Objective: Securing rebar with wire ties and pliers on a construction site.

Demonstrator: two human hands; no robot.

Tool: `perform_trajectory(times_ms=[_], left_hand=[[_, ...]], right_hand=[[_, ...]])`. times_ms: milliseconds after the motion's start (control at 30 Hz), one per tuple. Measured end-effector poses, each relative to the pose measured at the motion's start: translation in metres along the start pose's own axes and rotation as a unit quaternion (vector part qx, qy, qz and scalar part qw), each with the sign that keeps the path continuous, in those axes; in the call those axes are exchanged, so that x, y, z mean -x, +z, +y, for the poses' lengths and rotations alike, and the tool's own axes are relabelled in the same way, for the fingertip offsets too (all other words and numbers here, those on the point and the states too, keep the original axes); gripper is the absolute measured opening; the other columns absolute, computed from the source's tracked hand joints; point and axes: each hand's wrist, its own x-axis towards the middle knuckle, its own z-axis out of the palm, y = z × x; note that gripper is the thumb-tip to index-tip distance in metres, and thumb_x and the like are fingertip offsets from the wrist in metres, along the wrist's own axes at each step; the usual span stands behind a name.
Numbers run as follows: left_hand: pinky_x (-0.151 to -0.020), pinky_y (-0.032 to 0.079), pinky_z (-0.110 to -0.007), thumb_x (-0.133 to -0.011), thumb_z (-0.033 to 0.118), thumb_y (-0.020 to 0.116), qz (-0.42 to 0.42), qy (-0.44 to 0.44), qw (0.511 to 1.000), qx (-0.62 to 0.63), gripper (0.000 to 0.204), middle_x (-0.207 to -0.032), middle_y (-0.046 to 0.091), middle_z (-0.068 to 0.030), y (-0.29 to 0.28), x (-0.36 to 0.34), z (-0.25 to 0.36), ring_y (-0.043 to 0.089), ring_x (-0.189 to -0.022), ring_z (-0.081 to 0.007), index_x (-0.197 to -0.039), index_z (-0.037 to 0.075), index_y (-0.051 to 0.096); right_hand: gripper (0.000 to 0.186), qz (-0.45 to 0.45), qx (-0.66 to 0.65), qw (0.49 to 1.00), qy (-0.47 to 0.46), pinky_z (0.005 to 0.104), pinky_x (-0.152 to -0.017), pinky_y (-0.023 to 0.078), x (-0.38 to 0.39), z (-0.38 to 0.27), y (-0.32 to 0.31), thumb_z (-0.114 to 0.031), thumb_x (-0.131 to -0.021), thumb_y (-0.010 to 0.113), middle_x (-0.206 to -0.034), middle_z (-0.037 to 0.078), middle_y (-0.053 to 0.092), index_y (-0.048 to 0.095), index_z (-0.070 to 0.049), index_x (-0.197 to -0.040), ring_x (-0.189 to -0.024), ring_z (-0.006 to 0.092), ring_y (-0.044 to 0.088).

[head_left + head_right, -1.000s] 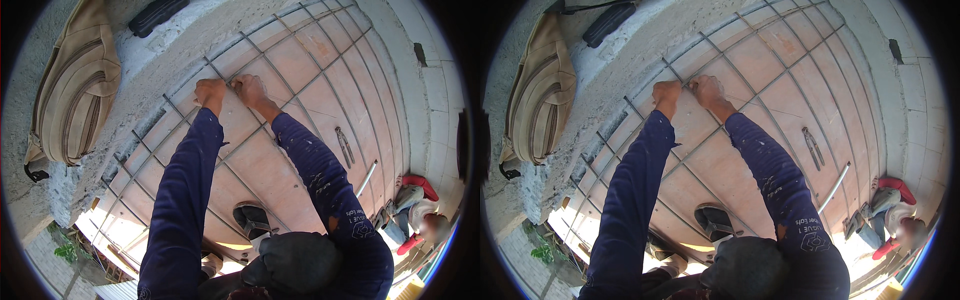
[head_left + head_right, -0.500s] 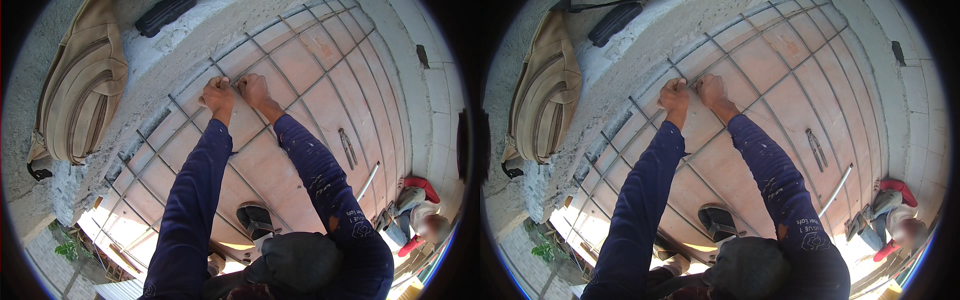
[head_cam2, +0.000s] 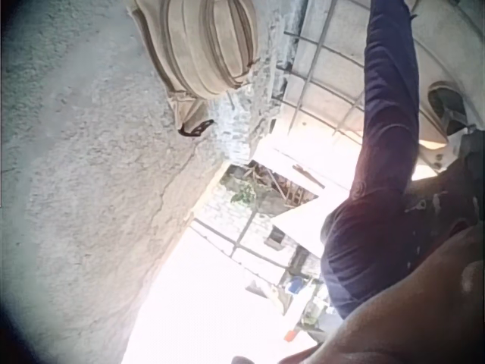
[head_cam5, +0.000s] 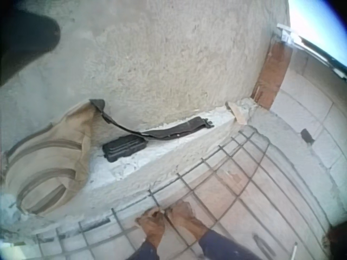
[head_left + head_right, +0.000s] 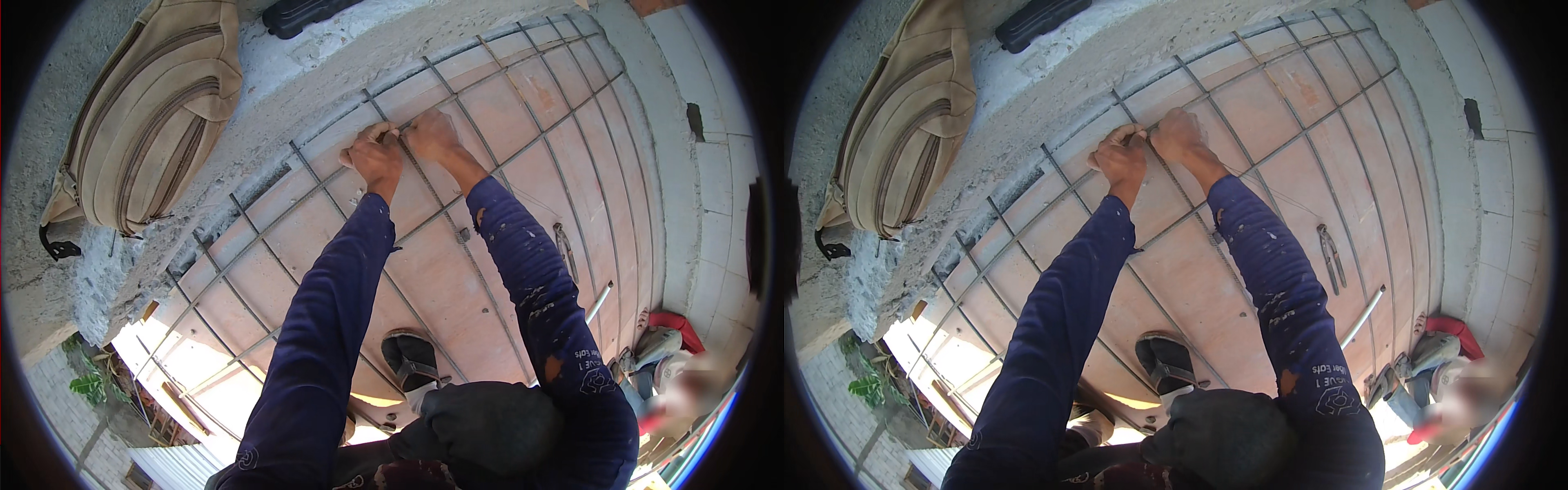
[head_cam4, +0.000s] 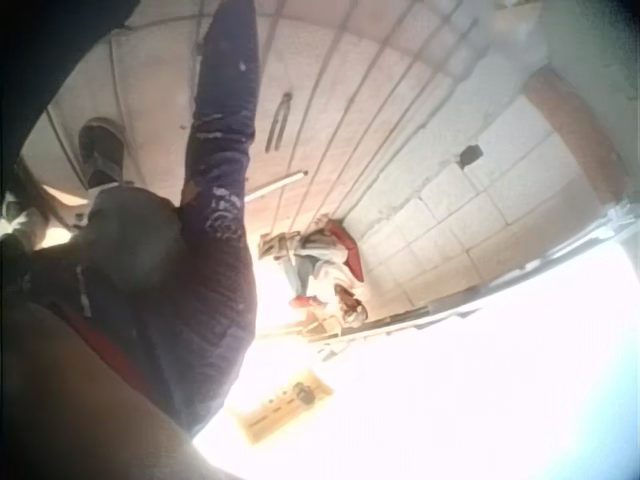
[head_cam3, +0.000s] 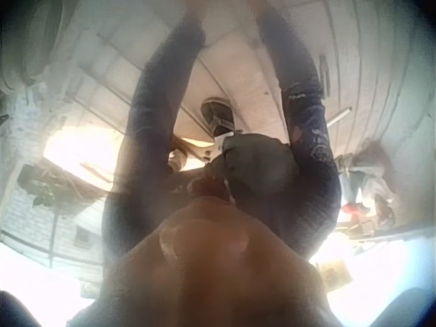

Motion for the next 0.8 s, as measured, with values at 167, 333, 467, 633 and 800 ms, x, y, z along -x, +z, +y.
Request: perform_trajectory(times_ms=[167, 333, 467, 633, 800], left_hand=[[-0.092, 0.025, -0.035, -0.081, 0.016, 0.076, 0.061, 0.121, 0.991, 0.007, 0.025, -0.099, 0.077, 0.0001, 0.002, 0.003, -0.019, 0.067, -0.093, -0.0134, -0.105, 0.022, 0.079], [-0.092, 0.025, -0.036, -0.078, 0.010, 0.075, 0.062, 0.170, 0.982, 0.044, 0.042, -0.099, 0.076, -0.0013, -0.002, 0.012, -0.012, 0.066, -0.092, -0.0148, -0.118, 0.024, 0.074], [-0.093, 0.026, -0.039, -0.077, 0.006, 0.072, 0.098, 0.150, 0.983, 0.025, 0.046, -0.096, 0.075, -0.0028, 0.005, 0.010, -0.009, 0.066, -0.086, -0.0168, -0.119, 0.023, 0.073], [-0.095, 0.026, -0.041, -0.077, 0.005, 0.071, 0.096, 0.101, 0.989, 0.047, 0.037, -0.093, 0.074, -0.0046, 0.008, 0.009, -0.006, 0.066, -0.087, -0.0204, -0.112, 0.018, 0.074], [-0.093, 0.024, -0.040, -0.078, 0.010, 0.073, 0.101, 0.088, 0.990, 0.042, 0.028, -0.090, 0.075, -0.0006, 0.010, 0.009, -0.004, 0.067, -0.089, -0.0176, -0.105, 0.017, 0.075]], right_hand=[[0.019, -0.121, -0.494, 0.847, 0.153, 0.0330, -0.050, 0.043, 0.022, 0.003, -0.025, -0.012, -0.086, 0.067, -0.075, 0.006, 0.066, 0.071, 0.006, -0.080, -0.056, 0.0158, 0.053], [0.017, -0.081, -0.460, 0.878, 0.100, 0.0374, -0.051, 0.045, 0.036, -0.025, -0.022, -0.010, -0.082, 0.066, -0.073, 0.013, 0.067, 0.068, 0.006, -0.076, -0.055, 0.0218, 0.056], [0.015, 0.000, -0.032, 0.994, -0.104, 0.0423, -0.064, 0.052, 0.018, -0.039, -0.029, -0.006, -0.084, 0.062, -0.083, 0.024, 0.071, 0.072, 0.004, -0.087, -0.065, 0.0357, 0.066], [0.017, 0.011, 0.035, 0.985, -0.169, 0.0448, -0.077, 0.054, -0.002, -0.043, -0.047, -0.010, -0.084, 0.061, -0.089, 0.028, 0.069, 0.073, 0.000, -0.091, -0.085, 0.0422, 0.068], [0.019, 0.082, 0.015, 0.978, -0.190, 0.0467, -0.079, 0.055, 0.002, -0.014, -0.039, -0.015, -0.088, 0.060, -0.090, 0.026, 0.070, 0.072, -0.002, -0.093, -0.089, 0.0406, 0.069]])
